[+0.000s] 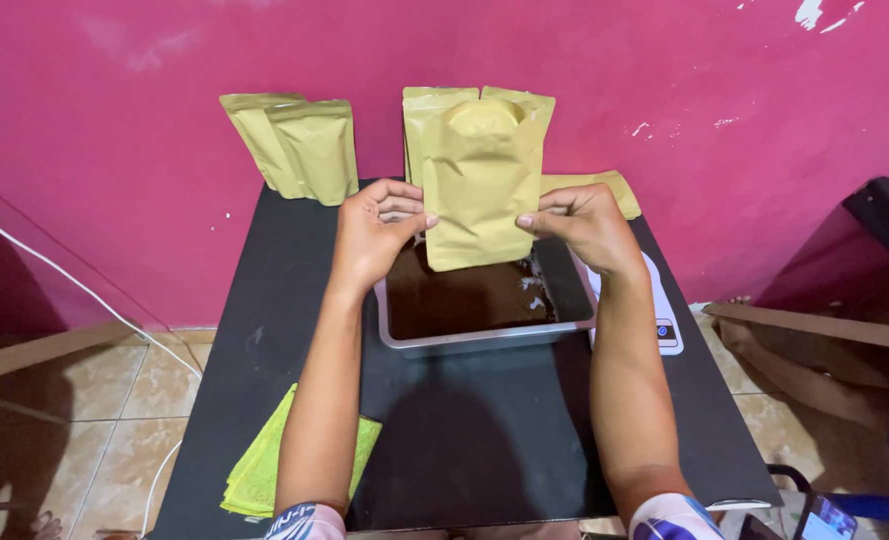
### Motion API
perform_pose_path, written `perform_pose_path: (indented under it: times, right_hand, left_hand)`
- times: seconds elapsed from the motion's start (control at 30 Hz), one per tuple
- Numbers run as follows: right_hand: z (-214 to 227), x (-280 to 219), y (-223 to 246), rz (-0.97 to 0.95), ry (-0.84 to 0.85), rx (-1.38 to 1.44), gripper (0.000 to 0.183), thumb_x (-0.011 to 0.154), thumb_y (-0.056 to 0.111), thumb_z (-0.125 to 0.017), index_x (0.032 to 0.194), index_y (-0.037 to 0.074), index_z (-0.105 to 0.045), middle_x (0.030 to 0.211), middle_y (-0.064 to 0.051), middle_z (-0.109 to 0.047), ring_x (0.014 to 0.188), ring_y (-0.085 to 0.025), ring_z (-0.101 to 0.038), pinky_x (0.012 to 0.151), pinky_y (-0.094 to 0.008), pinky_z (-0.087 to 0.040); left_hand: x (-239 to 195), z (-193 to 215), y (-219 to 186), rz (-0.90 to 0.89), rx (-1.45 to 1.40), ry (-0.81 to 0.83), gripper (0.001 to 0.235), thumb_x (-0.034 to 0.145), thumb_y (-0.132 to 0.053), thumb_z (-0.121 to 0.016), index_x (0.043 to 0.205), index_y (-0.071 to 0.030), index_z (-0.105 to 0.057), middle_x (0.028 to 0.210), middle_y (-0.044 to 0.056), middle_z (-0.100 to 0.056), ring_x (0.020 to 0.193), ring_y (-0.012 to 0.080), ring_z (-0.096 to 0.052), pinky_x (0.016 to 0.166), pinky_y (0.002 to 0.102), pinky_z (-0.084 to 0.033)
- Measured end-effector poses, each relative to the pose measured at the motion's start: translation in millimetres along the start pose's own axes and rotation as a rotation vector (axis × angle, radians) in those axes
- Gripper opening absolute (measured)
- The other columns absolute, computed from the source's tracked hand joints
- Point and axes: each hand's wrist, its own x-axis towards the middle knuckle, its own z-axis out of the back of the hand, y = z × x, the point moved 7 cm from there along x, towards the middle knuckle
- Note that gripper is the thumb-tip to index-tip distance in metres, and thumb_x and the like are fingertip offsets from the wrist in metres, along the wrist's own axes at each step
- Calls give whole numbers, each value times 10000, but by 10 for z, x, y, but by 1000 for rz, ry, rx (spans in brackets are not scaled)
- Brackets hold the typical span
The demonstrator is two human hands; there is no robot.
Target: The person scoops brown powder from a rectangular container into yellow pouches using a small spoon. They open each pouch, fill it, and set it aside on the table. The process is repeated for multiple pouches.
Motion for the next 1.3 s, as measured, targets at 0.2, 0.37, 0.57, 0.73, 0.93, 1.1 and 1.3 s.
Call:
perform_pose_path:
  times: [0.2,0.37,0.57,0.73,0.93,1.1,1.3]
  right_hand:
    - [-112,-61,99,0,16,15,199,828,-19,-829,1016,-46,-771,825,-110,-764,767,-129,-736,709,-269,-641]
    - [-198,-111,273,26,103,-131,233,754,-47,-876,968,-31,-786,815,-132,-769,753,-155,-722,711,-316,-635]
    - [-192,-134,232,11,151,-209,169,779,-14,-872,932,-18,-798,785,-114,-772,745,-133,-706,727,-309,-610]
    - [-271,-91,199,17,148,-215,174,785,-7,-877,942,-12,-802,785,-120,-773,735,-135,-691,732,-313,-598]
    - [-307,-62,128,-21,204,-228,157,783,-20,-854,927,-19,-794,758,-87,-766,716,-111,-679,732,-294,-581]
    - [-303,19,-90,15,255,-327,100,777,19,-869,839,23,-790,670,-43,-721,645,-108,-626,653,-259,-523]
    - [-146,-68,-129,-52,335,-538,97,716,62,-866,702,60,-771,580,-35,-704,546,-146,-608,584,-312,-485]
  left_hand:
    - [-104,-132,-71,72,108,163,394,693,17,-874,1061,-37,-743,866,118,-773,781,140,-722,749,295,-639]
    - [-97,-105,-62,101,59,121,321,701,-3,-889,983,-38,-739,814,92,-768,726,101,-708,699,274,-639]
    - [-122,-71,-56,137,99,129,293,679,-43,-920,917,-59,-749,781,74,-774,686,83,-690,691,264,-620]
    - [-63,-80,81,124,117,131,270,681,-45,-914,896,-61,-749,770,83,-774,654,94,-700,672,273,-615]
    - [-103,77,-47,155,146,119,291,688,-12,-898,942,-43,-758,816,98,-787,689,100,-714,702,250,-610]
    - [-92,-52,-3,117,140,186,402,664,10,-904,1033,-34,-751,912,118,-792,802,132,-735,786,291,-623]
    - [-55,-124,-178,-67,-140,140,612,708,-89,-958,1255,-71,-685,1097,75,-774,1007,154,-741,901,288,-616]
